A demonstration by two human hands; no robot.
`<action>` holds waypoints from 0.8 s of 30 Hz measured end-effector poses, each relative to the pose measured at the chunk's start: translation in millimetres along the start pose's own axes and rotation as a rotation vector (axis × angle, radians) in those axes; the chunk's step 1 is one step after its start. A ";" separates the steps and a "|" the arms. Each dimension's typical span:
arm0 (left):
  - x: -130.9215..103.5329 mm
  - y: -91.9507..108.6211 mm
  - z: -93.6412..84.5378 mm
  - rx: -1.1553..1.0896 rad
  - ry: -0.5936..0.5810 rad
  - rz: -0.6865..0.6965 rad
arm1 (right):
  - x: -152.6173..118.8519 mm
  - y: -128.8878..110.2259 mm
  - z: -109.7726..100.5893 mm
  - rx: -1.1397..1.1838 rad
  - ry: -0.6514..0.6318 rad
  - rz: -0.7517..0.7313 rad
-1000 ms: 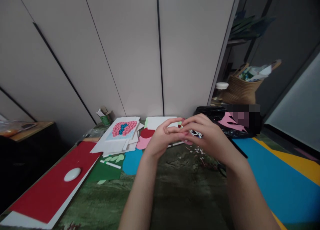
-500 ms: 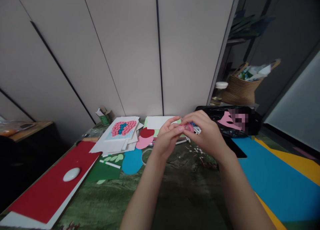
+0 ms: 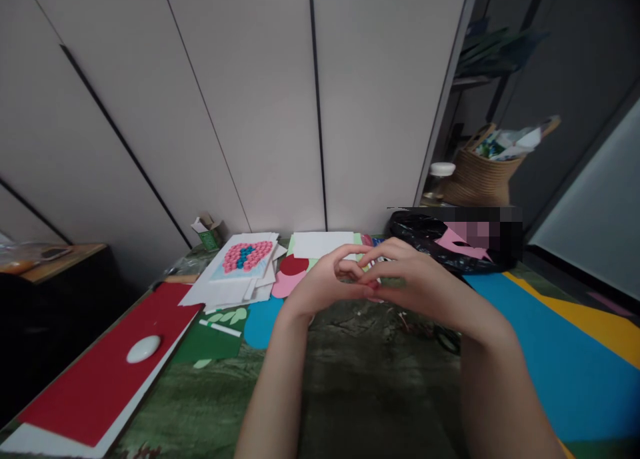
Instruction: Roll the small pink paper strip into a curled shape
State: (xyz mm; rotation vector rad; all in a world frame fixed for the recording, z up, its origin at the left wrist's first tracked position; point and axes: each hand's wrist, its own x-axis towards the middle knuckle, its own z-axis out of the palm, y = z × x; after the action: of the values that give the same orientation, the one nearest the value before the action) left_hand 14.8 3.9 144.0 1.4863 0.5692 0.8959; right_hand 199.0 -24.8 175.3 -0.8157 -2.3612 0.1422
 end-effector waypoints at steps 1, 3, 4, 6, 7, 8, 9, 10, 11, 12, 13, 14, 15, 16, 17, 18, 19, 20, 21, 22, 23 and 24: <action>-0.2 0.9 0.9 -0.001 0.011 0.007 | 0.2 0.7 0.5 -0.009 0.018 -0.001; 0.6 2.1 4.4 -0.052 0.053 0.037 | 1.6 2.8 2.3 -0.044 0.097 -0.006; 1.5 2.3 7.1 -0.097 0.080 0.055 | 2.5 3.8 3.5 -0.068 0.147 -0.006; 3.8 1.9 13.7 -0.197 0.157 0.096 | 4.8 5.4 5.9 -0.115 0.246 0.000; 5.1 1.4 17.3 -0.254 0.206 0.116 | 5.9 5.7 7.1 -0.130 0.292 0.003; 6.4 0.8 21.0 -0.312 0.237 0.132 | 7.0 5.9 8.3 -0.141 0.334 0.005; 7.6 0.1 24.5 -0.367 0.247 0.140 | 8.2 5.8 9.5 -0.147 0.373 0.004; 8.6 -0.7 27.6 -0.415 0.254 0.143 | 9.3 5.6 10.8 -0.151 0.409 0.002; 9.4 -1.5 30.2 -0.458 0.258 0.140 | 10.4 5.4 12.2 -0.151 0.441 0.000; 10.2 -2.3 32.2 -0.498 0.258 0.136 | 11.5 5.3 13.6 -0.148 0.466 0.002; 10.8 -3.0 33.5 -0.530 0.260 0.130 | 12.5 5.3 15.0 -0.145 0.484 0.005; 11.3 -3.6 34.2 -0.553 0.264 0.125 | 13.4 5.3 16.2 -0.140 0.495 0.008; 11.7 -4.1 34.3 -0.565 0.271 0.121 | 14.2 5.5 17.2 -0.136 0.498 0.009; 12.0 -4.5 33.8 -0.568 0.278 0.120 | 14.7 5.6 17.8 -0.134 0.495 0.008; 12.2 -4.8 32.8 -0.564 0.286 0.121 | 14.9 5.7 18.0 -0.133 0.487 0.005; 12.2 -4.9 31.3 -0.556 0.293 0.125 | 14.8 5.7 17.7 -0.131 0.476 0.003; 12.0 -4.8 29.5 -0.546 0.294 0.130 | 14.3 5.6 16.9 -0.129 0.461 0.001; 11.7 -4.7 27.4 -0.534 0.290 0.135 | 13.5 5.4 15.6 -0.127 0.442 0.001; 11.2 -4.3 25.0 -0.521 0.282 0.139 | 12.4 5.1 14.1 -0.123 0.420 0.001; 10.4 -3.9 22.4 -0.507 0.270 0.141 | 11.1 4.8 12.4 -0.118 0.394 0.001; 9.6 -3.2 19.7 -0.491 0.254 0.142 | 9.8 4.5 10.7 -0.113 0.368 -0.004; 8.7 -2.5 17.1 -0.475 0.229 0.142 | 8.6 4.1 9.1 -0.107 0.344 -0.012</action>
State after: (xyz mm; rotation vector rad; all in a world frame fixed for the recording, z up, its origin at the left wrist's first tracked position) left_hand 33.9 1.0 144.1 1.0092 0.3820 1.2268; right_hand 190.5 -15.5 171.5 -0.8049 -2.0613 -0.1228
